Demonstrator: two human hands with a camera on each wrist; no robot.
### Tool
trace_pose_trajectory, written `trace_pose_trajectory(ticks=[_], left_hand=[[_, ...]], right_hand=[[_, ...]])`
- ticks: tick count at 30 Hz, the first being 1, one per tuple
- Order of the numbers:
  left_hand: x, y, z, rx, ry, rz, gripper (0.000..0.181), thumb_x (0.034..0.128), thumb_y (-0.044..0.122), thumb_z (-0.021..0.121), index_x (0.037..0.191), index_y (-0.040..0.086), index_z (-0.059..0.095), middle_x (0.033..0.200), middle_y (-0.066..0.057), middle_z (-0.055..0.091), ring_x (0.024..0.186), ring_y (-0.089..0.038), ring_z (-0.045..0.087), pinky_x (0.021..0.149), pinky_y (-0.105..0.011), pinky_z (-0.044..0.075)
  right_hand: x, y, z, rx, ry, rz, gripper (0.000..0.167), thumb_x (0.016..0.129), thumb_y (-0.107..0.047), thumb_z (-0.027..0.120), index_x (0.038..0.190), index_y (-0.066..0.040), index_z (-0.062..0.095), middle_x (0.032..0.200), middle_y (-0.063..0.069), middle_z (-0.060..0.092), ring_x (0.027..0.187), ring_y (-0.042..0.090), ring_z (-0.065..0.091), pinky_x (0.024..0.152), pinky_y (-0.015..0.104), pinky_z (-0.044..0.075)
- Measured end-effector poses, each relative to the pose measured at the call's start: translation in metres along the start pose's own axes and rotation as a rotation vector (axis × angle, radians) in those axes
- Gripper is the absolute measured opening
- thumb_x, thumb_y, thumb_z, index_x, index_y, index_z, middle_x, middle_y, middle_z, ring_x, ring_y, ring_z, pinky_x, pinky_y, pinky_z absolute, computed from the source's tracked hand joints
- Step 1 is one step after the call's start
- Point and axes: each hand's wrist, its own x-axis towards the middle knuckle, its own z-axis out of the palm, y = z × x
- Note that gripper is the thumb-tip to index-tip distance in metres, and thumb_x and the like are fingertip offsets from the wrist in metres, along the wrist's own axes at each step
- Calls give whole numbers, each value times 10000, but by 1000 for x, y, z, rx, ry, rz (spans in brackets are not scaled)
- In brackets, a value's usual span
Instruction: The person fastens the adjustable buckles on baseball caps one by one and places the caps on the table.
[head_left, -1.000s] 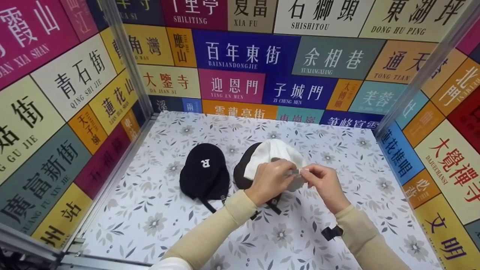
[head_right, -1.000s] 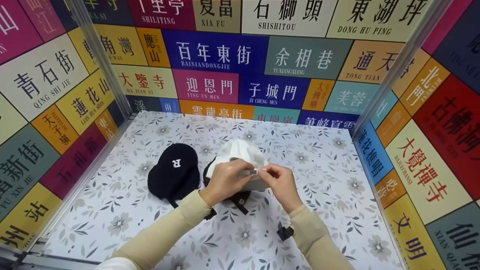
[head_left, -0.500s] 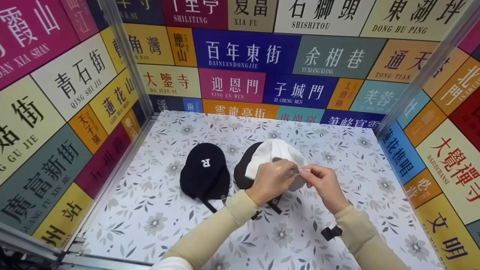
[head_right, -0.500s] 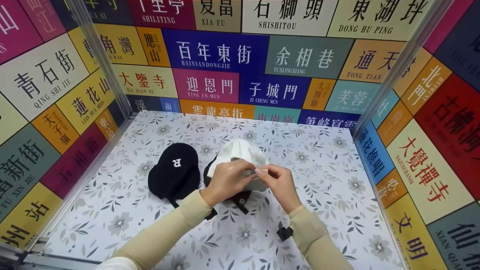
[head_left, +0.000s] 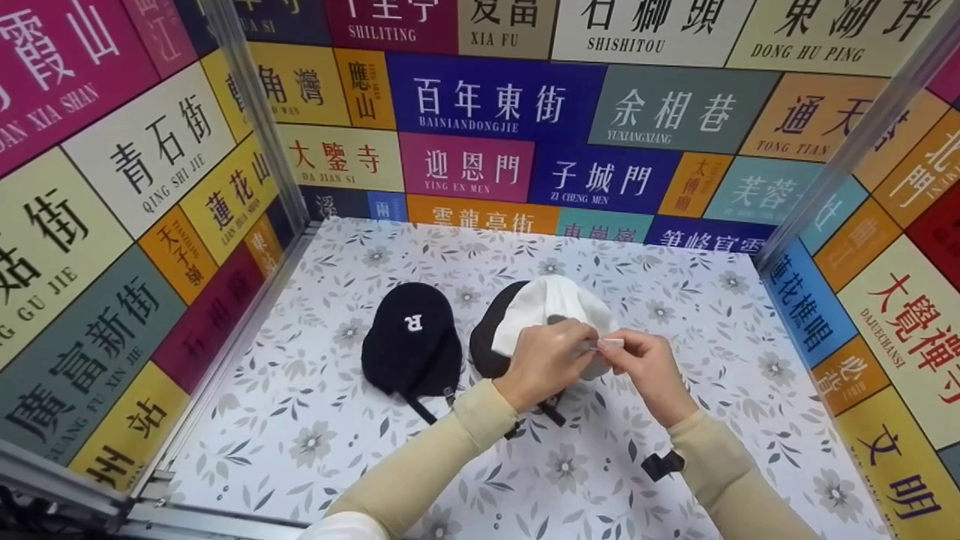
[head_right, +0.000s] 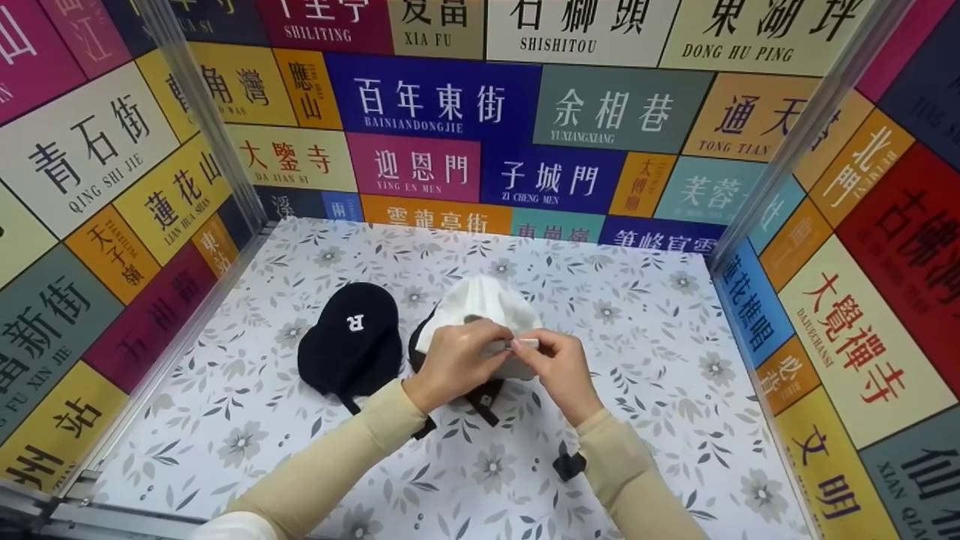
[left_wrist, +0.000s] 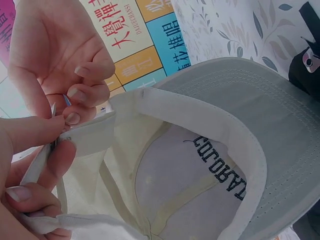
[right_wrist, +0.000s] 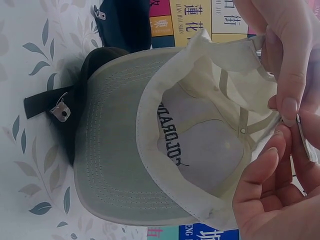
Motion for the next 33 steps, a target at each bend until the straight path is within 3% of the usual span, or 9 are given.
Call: trace_pose_trajectory(ticks=[2, 12, 22, 33], left_hand=[[0, 0, 0, 5, 1, 2, 95, 876, 236, 752, 959, 216, 711, 878, 118, 685, 694, -47, 624, 574, -232, 497], [-2, 1, -1, -10, 14, 26, 105, 866, 232, 774, 954, 206, 724, 861, 110, 682, 669, -43, 619, 559, -220, 488], [0, 1, -4, 9, 21, 26, 122, 854, 249, 786, 950, 213, 720, 851, 114, 676, 652, -49, 613, 555, -230, 488], [-2, 3, -5, 8, 29, 24, 146, 827, 246, 802, 940, 206, 719, 851, 110, 683, 675, -60, 629, 569, -248, 501]], right_hand=[[0, 2, -1, -3, 4, -7, 194, 977, -111, 657, 938, 74, 704, 868, 332, 590, 700, 175, 564, 640, 315, 491], [-2, 4, -2, 12, 1, -17, 231, 973, -172, 676, 937, 53, 711, 808, 93, 634, 699, 318, 510, 632, 301, 478], [-2, 1, -5, 9, -2, -24, 263, 985, -141, 653, 970, 120, 683, 866, 129, 670, 728, 179, 578, 648, 354, 468], [-6, 0, -6, -12, 4, -17, 217, 985, -184, 660, 923, 17, 711, 849, 168, 644, 739, 210, 584, 651, 345, 487]])
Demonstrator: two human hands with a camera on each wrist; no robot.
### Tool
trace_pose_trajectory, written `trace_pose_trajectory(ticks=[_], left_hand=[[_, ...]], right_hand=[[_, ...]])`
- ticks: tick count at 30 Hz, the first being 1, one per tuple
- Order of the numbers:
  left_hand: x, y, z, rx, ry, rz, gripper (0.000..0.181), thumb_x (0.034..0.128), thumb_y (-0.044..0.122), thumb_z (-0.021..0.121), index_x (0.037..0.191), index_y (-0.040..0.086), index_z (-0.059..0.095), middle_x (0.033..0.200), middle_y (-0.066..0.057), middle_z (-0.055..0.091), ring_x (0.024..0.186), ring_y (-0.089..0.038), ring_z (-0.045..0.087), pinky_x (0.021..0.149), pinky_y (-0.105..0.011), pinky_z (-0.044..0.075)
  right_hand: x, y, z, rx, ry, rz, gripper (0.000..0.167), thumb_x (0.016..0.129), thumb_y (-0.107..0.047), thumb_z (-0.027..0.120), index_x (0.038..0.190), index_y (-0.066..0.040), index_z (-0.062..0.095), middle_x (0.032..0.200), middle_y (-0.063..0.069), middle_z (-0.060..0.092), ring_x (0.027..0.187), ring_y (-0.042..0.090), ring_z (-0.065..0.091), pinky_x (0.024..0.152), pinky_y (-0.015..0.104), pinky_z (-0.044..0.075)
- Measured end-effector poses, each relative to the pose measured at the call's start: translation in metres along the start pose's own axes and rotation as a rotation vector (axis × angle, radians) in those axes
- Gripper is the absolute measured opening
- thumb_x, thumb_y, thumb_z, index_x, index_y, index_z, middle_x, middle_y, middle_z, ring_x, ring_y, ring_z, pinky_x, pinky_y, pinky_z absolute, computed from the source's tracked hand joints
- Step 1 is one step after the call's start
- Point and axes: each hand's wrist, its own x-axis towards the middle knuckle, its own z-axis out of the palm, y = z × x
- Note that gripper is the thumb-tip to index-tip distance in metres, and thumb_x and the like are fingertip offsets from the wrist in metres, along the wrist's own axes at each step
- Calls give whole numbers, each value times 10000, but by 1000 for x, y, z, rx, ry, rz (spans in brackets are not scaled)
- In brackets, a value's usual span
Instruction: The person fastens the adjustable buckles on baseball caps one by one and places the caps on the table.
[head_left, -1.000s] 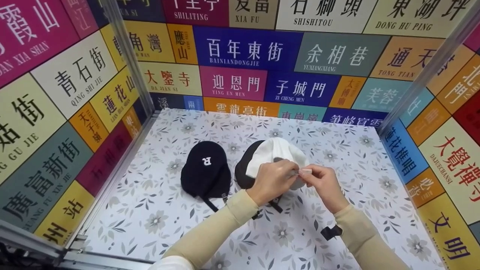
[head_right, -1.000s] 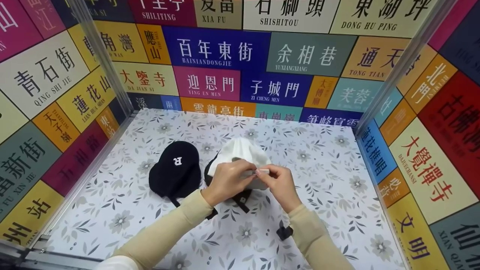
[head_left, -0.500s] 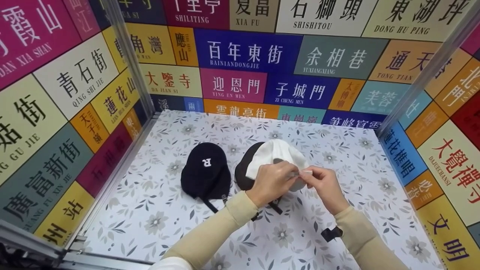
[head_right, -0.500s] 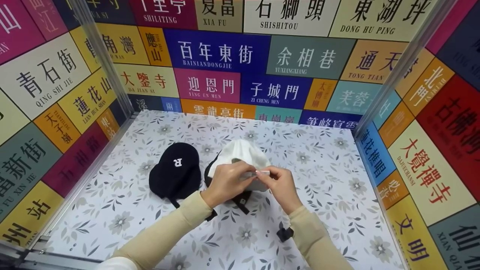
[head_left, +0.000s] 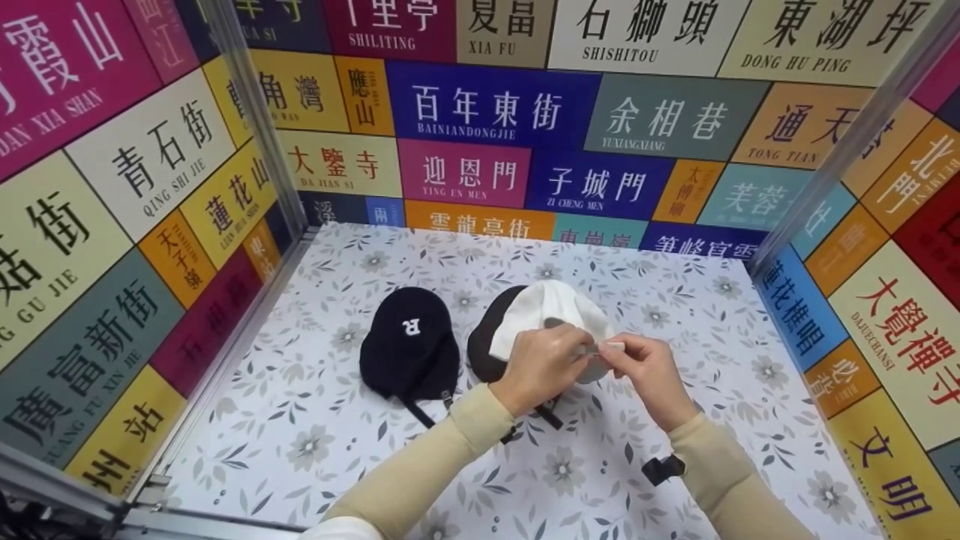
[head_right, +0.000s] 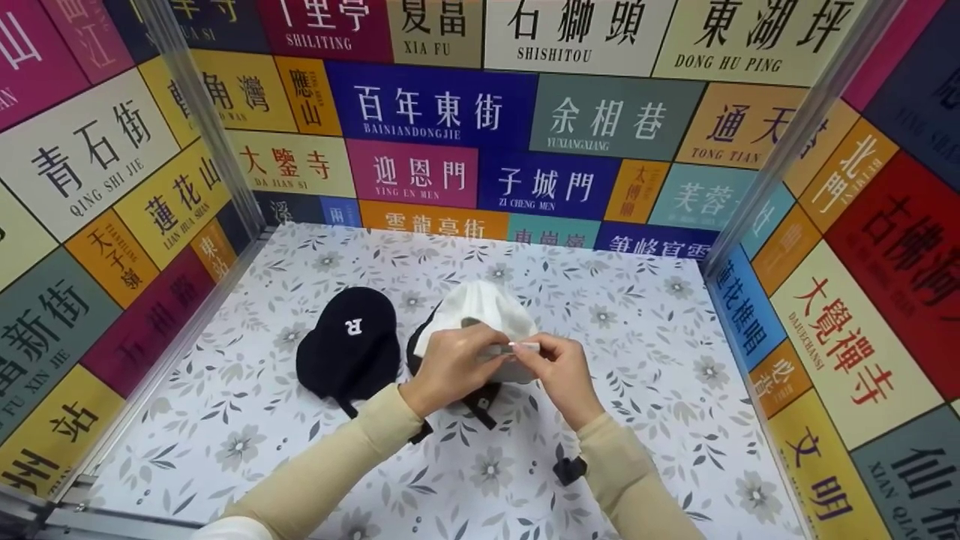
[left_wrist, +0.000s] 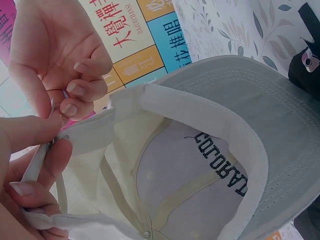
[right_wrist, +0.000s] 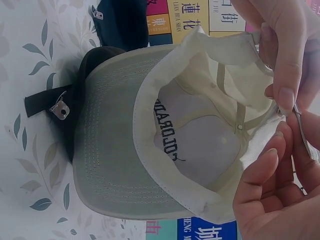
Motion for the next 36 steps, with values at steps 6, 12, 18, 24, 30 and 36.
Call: trace_pose_trajectory(ticks=[6, 12, 18, 24, 30, 36], left_hand=[[-2, -1, 0, 4, -7, -2, 151, 830, 250, 796, 950, 209, 714, 858, 108, 681, 676, -63, 628, 575, -250, 505], [-2, -3, 0, 8, -4, 3, 146, 826, 237, 790, 944, 203, 710, 847, 107, 677, 684, -56, 622, 585, -245, 503], [-2, -2, 0, 13, -9, -6, 146, 827, 249, 792, 940, 204, 711, 843, 107, 680, 682, -60, 627, 589, -245, 506], [-3, 0, 0, 6, -3, -7, 145, 825, 239, 794, 935, 202, 708, 844, 110, 682, 682, -62, 628, 579, -249, 501], [-2, 2, 1, 5, -3, -5, 110, 837, 216, 773, 927, 204, 710, 850, 115, 687, 689, -58, 635, 580, -250, 504], [-2, 3, 0, 6, -8, 9, 105, 842, 203, 764, 935, 206, 713, 845, 113, 678, 681, -62, 631, 576, -255, 503]], right_hand=[[-2, 0, -2, -1, 4, -8, 220, 985, -156, 656, 958, 55, 713, 854, 139, 655, 752, 207, 596, 648, 346, 494], [0, 2, -3, -9, 13, -8, 247, 981, -180, 665, 962, 63, 707, 837, 137, 634, 735, 206, 580, 644, 322, 497], [0, 5, -2, -17, 22, -8, 249, 977, -206, 673, 904, 31, 700, 836, 249, 596, 721, 233, 570, 636, 333, 491], [-1, 6, -2, 18, 19, 14, 257, 977, -204, 673, 955, 49, 711, 829, 151, 637, 736, 234, 582, 638, 316, 496], [-1, 4, -1, 61, -13, 29, 247, 982, -190, 665, 1024, 47, 724, 869, 125, 669, 760, 188, 603, 659, 322, 516], [-1, 4, 4, 105, -35, 6, 224, 978, -150, 664, 1000, 64, 727, 854, 100, 672, 700, 198, 553, 632, 284, 464]])
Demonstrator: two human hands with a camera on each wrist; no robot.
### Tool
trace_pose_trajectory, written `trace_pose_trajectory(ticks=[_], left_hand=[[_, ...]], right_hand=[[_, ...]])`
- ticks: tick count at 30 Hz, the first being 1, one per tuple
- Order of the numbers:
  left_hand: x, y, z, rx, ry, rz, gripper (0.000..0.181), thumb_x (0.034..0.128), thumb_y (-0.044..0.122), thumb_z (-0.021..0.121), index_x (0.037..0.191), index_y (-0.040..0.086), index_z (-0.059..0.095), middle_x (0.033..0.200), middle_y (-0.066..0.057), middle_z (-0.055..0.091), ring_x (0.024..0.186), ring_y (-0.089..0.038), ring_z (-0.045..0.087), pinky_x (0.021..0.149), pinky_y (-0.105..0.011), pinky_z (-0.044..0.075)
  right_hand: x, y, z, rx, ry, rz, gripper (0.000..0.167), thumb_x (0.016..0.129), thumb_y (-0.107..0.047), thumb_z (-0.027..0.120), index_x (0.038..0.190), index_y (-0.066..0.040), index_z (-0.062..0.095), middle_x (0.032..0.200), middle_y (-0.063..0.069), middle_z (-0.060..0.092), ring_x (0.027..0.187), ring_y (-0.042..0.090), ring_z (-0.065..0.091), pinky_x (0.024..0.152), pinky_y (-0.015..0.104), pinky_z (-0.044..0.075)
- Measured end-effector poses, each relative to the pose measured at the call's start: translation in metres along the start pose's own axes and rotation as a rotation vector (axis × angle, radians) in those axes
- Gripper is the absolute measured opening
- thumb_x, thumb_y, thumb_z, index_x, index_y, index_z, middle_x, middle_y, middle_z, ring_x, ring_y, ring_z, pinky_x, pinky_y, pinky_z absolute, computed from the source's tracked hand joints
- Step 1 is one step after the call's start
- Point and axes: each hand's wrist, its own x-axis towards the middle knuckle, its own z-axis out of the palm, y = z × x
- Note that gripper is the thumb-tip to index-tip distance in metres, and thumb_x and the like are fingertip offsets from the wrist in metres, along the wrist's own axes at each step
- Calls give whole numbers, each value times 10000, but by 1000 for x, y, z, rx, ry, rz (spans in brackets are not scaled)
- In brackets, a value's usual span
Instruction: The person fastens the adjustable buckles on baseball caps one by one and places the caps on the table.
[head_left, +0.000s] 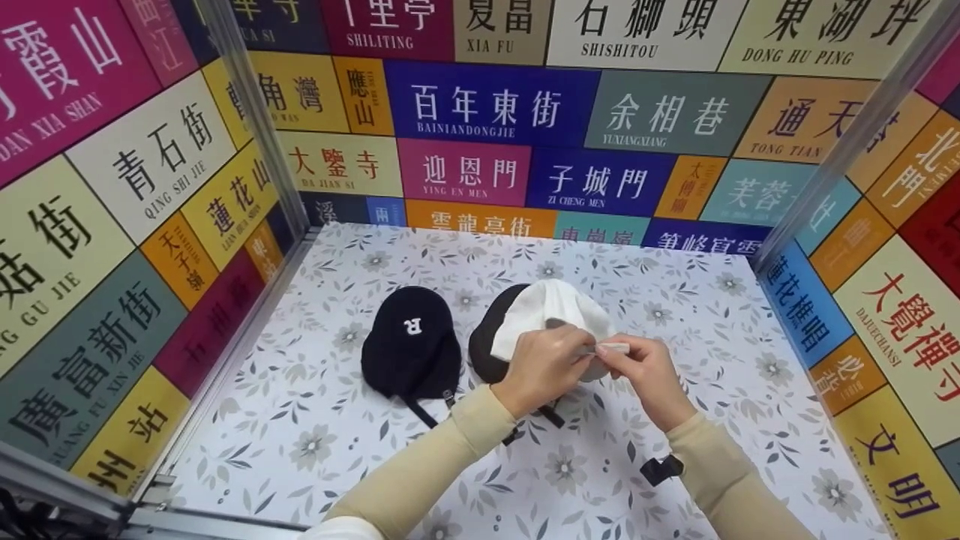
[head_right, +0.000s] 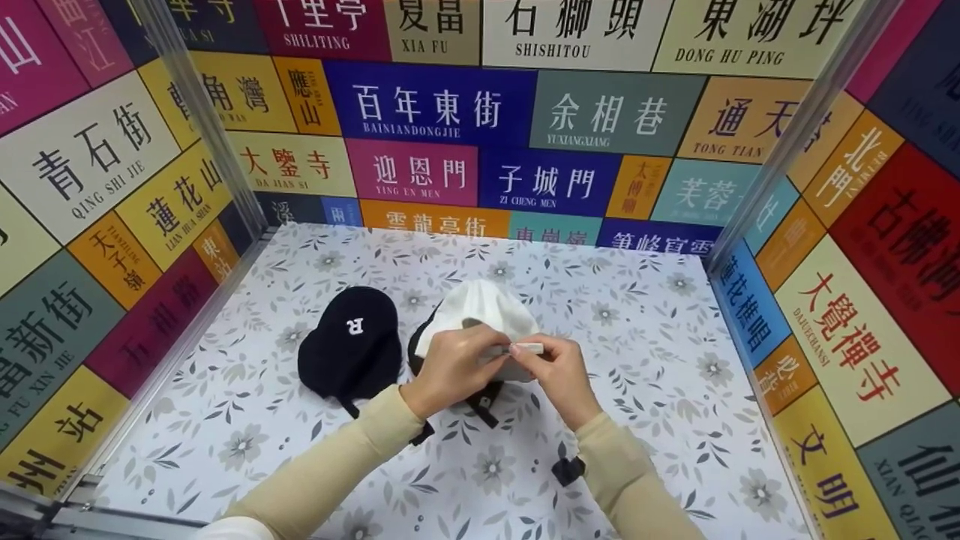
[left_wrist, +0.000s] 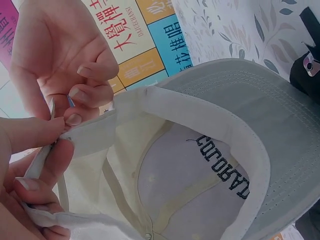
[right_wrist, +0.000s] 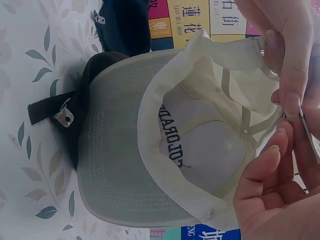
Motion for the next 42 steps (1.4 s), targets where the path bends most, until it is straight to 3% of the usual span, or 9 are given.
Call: trace_pose_trajectory(ticks=[9, 22, 29, 42], left_hand=[[0, -1, 2, 2, 1, 14, 109, 845, 215, 768, 936, 203, 711, 840, 108, 679, 687, -60, 634, 575, -246, 506], [0, -2, -1, -8, -13, 4, 103, 853, 231, 765, 936, 207, 709, 839, 114, 676, 687, -57, 630, 577, -255, 503], [-3, -2, 0, -13, -4, 1, 142, 820, 222, 794, 935, 198, 714, 836, 106, 675, 666, -55, 619, 577, -242, 505], [-3, -5, 0, -9, 11, 2, 123, 817, 208, 780, 917, 191, 710, 811, 105, 667, 646, -62, 608, 559, -238, 497]], right_hand=[[1, -3, 2, -8, 35, -24, 200, 960, -124, 685, 1000, 66, 735, 922, 301, 654, 727, 166, 609, 637, 261, 490], [0, -1, -2, -48, 29, -36, 204, 968, -141, 678, 1006, 49, 741, 960, 317, 656, 755, 185, 620, 649, 309, 492], [-2, -2, 0, -88, 32, -21, 220, 976, -169, 672, 981, 42, 736, 902, 149, 695, 729, 195, 601, 659, 314, 479], [-2, -2, -3, -103, 47, -30, 209, 974, -182, 676, 955, 18, 732, 874, 210, 655, 760, 236, 624, 651, 274, 495]])
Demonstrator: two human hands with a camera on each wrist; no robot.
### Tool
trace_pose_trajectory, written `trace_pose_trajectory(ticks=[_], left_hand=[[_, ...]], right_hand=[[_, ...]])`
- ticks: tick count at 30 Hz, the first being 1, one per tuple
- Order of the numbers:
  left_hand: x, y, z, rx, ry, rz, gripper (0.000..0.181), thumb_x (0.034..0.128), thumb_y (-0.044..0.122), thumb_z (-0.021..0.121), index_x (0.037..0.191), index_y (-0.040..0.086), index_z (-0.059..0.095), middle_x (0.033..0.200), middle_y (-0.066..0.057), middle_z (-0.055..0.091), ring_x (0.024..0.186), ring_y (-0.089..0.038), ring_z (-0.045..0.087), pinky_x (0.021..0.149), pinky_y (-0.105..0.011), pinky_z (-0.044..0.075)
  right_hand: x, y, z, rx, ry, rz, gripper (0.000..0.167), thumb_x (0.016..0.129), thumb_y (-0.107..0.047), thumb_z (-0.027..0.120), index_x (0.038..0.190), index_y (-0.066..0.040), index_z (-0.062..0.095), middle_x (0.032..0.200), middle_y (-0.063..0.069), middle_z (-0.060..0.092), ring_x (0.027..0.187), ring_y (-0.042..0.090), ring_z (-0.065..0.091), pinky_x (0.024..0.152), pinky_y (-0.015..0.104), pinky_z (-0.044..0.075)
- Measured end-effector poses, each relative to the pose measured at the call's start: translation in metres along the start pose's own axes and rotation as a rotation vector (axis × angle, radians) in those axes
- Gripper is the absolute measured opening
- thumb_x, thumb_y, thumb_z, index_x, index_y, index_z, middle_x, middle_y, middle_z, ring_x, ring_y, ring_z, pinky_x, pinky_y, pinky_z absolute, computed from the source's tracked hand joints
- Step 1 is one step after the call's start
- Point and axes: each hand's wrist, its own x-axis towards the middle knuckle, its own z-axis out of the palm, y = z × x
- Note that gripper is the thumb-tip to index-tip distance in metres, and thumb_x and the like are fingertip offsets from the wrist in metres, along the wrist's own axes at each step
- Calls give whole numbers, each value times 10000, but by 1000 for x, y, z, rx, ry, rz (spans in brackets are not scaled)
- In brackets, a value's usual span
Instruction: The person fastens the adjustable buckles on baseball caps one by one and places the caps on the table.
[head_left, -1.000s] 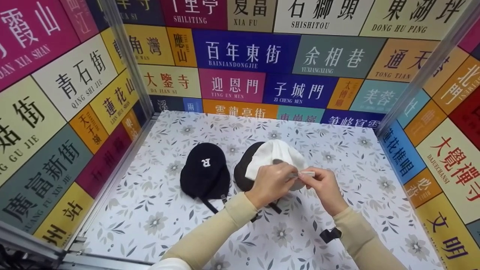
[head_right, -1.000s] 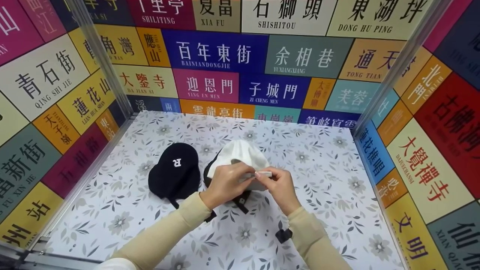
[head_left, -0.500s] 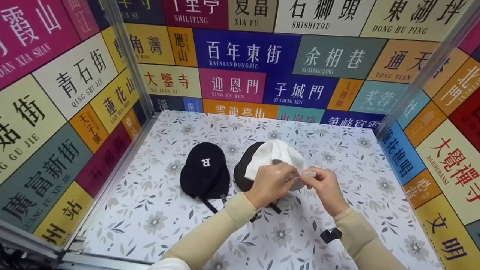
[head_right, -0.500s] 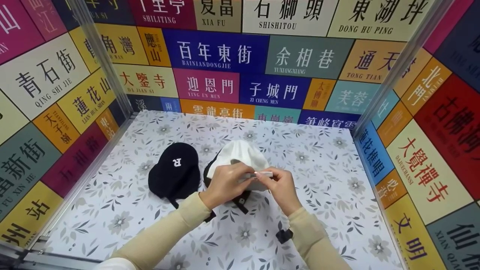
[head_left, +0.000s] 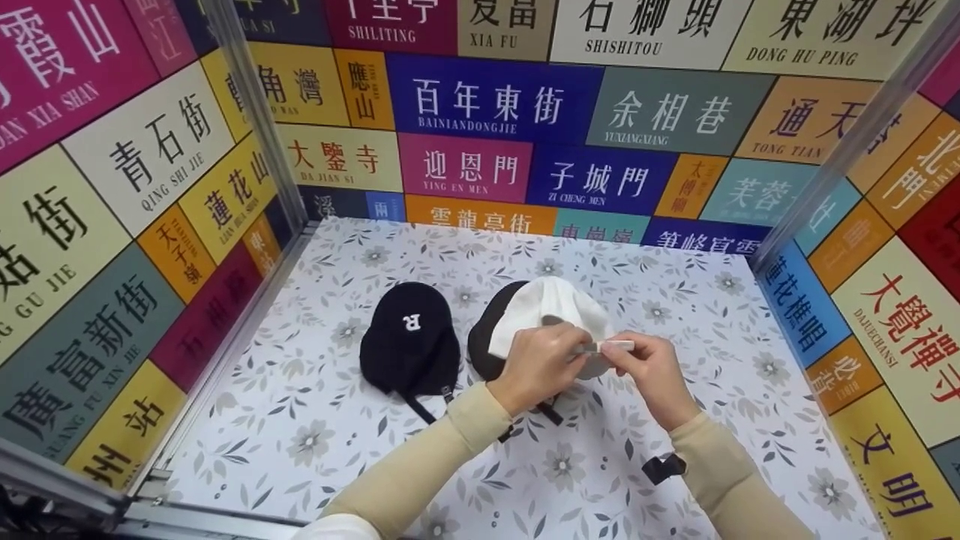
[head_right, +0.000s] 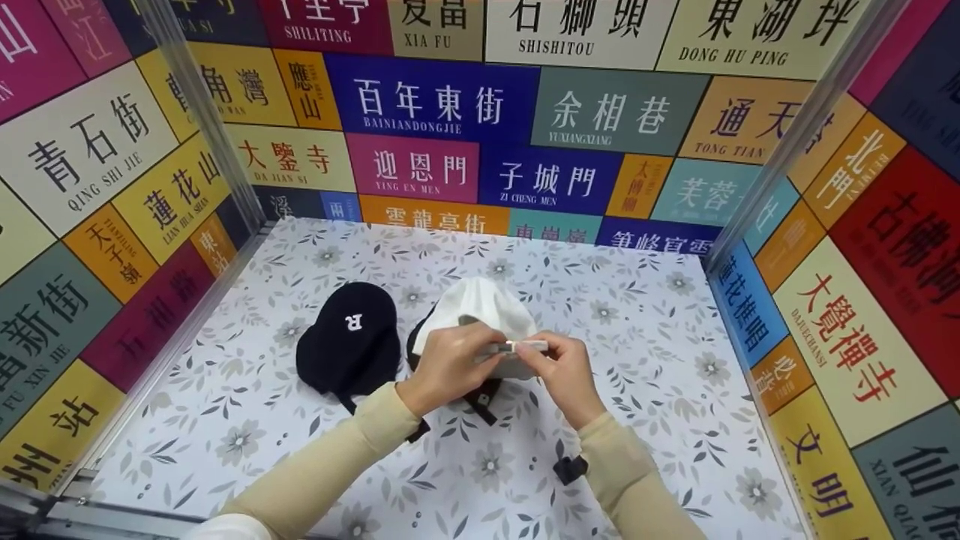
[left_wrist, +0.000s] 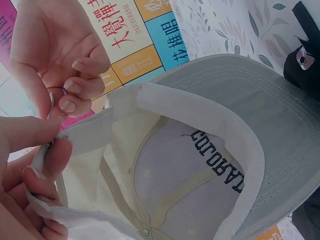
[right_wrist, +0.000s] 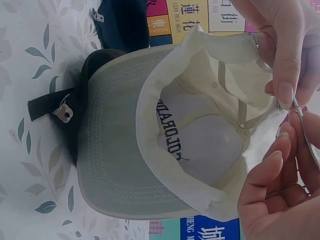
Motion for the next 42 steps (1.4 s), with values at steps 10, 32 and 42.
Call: trace_pose_trajectory(ticks=[10, 32, 42], left_hand=[[-1, -1, -1, -17, 6, 6, 114, 811, 170, 760, 902, 187, 692, 774, 107, 643, 632, -55, 588, 550, -242, 489], [0, 1, 0, 23, 7, 53, 85, 852, 182, 757, 852, 200, 674, 700, 101, 579, 596, -55, 554, 510, -257, 463], [-1, 1, -2, 28, -3, 51, 82, 845, 210, 764, 887, 206, 693, 730, 113, 608, 628, -48, 575, 531, -249, 474]], right_hand=[[-1, 1, 1, 7, -18, 29, 215, 978, -182, 669, 1007, 22, 730, 866, 146, 655, 779, 233, 630, 658, 278, 507], [0, -3, 11, 19, 25, 72, 197, 933, -204, 732, 933, -8, 745, 795, 176, 628, 671, 221, 550, 596, 309, 456], [-1, -2, 10, 3, 13, 43, 199, 946, -214, 716, 947, -19, 755, 862, 145, 688, 702, 223, 576, 616, 294, 469]])
